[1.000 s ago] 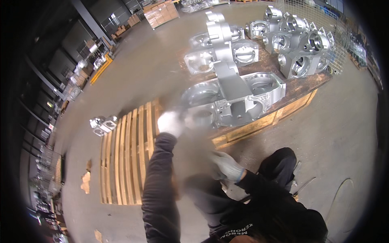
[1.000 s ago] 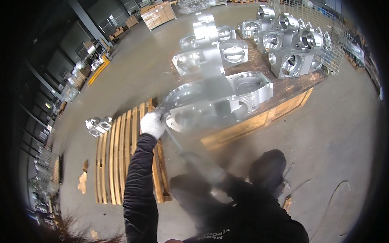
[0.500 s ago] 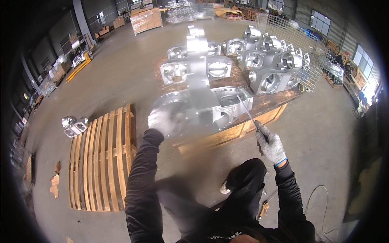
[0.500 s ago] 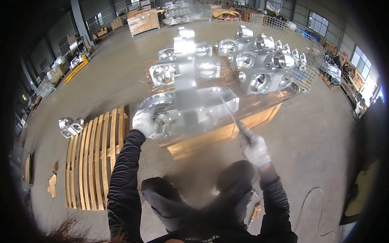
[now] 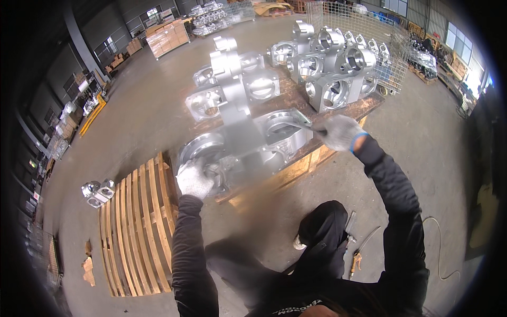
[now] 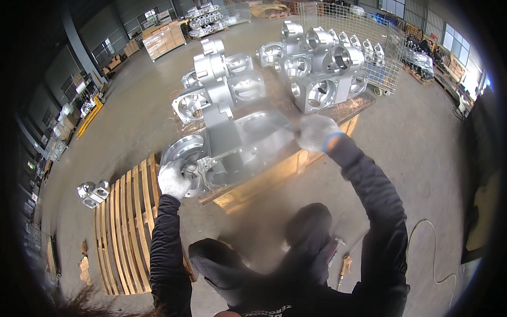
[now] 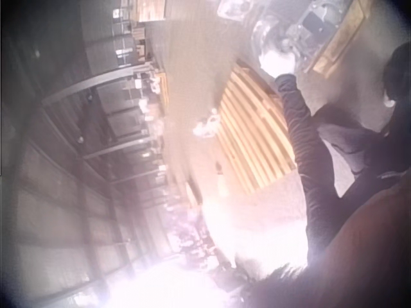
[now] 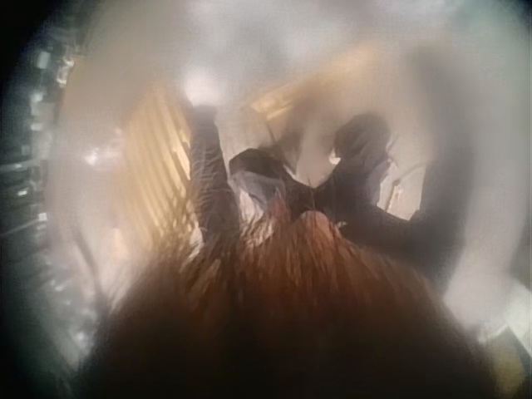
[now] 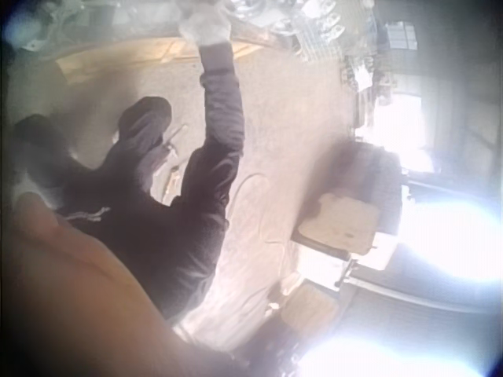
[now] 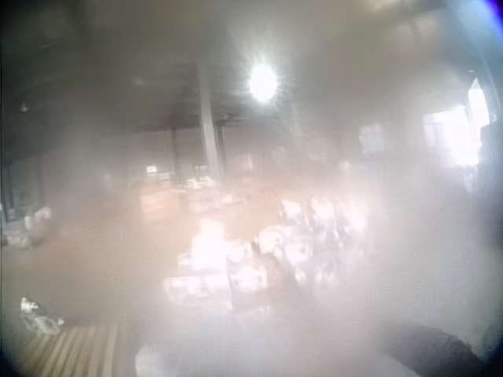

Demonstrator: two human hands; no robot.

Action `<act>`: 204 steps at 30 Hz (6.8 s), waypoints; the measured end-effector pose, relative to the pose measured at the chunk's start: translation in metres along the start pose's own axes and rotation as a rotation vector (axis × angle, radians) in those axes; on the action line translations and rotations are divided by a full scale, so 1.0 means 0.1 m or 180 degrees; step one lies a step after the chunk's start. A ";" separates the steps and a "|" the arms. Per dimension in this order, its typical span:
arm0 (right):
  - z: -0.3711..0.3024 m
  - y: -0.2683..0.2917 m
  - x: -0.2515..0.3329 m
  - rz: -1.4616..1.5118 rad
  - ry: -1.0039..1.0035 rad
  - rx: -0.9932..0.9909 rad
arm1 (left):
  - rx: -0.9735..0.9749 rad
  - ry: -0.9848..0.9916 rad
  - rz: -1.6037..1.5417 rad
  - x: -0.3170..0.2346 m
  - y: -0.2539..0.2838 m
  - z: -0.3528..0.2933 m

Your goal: The person uses a metal file to deburr the edges of several silver metal parts on a wooden pallet. They repeatedly pick up each part, file its edges, and place it back on the pallet, working through multiple units in sequence.

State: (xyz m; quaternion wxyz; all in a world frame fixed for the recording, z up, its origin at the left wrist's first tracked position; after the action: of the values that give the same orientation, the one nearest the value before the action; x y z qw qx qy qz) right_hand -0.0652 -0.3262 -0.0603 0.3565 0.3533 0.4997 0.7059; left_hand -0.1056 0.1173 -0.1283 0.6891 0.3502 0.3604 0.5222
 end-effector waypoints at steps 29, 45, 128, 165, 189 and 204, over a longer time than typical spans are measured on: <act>0.16 -0.02 0.29 -0.1401 0.0105 -0.0306 | -0.0266 -0.0393 0.0112 -0.15 -0.02 -0.45; -0.34 -0.23 0.16 0.2099 -0.0746 -0.0112 | -0.0415 -0.0195 -0.1195 -0.58 0.21 -0.04; 0.88 -0.80 -0.15 0.0104 0.0186 -0.2120 | -0.0719 -0.1790 -0.1294 -1.94 -0.35 1.71; 0.92 -0.19 -0.52 -0.1680 0.2921 0.0153 | 0.0412 0.0097 0.0679 -0.32 -0.19 -0.17; -1.46 -1.12 -1.84 0.3256 -0.2262 -0.0651 | 0.0820 0.0195 -0.0390 -0.39 0.19 0.08; -2.10 -1.49 -0.91 0.4967 -0.2754 -0.3014 | 0.1299 0.0724 -0.0693 -0.52 0.18 0.22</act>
State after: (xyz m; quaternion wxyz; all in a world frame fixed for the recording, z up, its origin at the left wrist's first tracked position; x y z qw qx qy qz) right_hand -0.1770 -0.4628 -0.2690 0.0494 0.6294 -0.3749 0.6789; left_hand -0.1050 0.0682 -0.0954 0.6113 0.3801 0.5691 0.3974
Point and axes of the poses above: each hand's wrist, its own z-axis towards the middle knuckle, its own y-axis out of the back of the hand, x = y × z, the point moved 2 cm from there along z, towards the middle knuckle, and after that the axes turned 3 degrees about x, right-handed, at the moved point
